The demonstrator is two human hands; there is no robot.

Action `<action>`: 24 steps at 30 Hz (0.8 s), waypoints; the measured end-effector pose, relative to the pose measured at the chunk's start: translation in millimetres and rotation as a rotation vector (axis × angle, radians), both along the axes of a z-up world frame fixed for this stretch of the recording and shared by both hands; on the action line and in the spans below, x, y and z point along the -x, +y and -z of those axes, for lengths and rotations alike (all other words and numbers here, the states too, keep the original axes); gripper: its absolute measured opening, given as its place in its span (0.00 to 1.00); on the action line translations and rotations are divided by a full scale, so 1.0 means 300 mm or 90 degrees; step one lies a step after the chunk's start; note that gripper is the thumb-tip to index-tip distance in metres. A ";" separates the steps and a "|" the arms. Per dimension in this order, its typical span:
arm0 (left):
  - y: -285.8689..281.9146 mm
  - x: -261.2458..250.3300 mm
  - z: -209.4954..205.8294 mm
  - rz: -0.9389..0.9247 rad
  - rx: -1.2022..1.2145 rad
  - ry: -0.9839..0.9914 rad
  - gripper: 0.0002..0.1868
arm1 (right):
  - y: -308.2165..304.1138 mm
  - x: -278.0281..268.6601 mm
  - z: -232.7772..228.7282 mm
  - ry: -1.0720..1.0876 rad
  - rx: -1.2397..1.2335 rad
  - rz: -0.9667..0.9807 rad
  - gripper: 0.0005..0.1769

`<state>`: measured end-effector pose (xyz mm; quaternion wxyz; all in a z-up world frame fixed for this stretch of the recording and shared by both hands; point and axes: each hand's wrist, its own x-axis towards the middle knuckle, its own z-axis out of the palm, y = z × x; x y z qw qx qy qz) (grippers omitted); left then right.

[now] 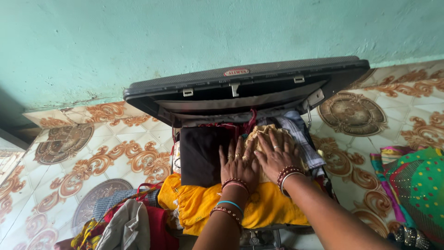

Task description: The person folds and places various garments into an open suitcase on the floor. They handle shirts, pants, and other clothing items one by one, arranging them neatly inside the suitcase.

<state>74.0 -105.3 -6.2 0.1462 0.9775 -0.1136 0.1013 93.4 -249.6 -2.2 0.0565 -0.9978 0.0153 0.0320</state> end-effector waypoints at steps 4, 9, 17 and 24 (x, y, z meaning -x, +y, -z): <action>-0.004 0.001 0.035 -0.005 0.005 -0.011 0.34 | 0.001 0.014 0.027 -0.025 0.005 -0.001 0.37; 0.025 -0.063 -0.101 0.058 -0.058 0.210 0.44 | 0.017 -0.040 -0.115 0.208 -0.044 0.021 0.40; 0.375 0.189 -0.237 0.208 -0.157 0.122 0.73 | 0.156 0.206 -0.147 -0.242 -0.153 -0.229 0.29; 0.599 0.338 -0.202 0.085 -0.327 0.187 0.73 | 0.440 0.422 -0.208 0.073 0.036 -0.293 0.62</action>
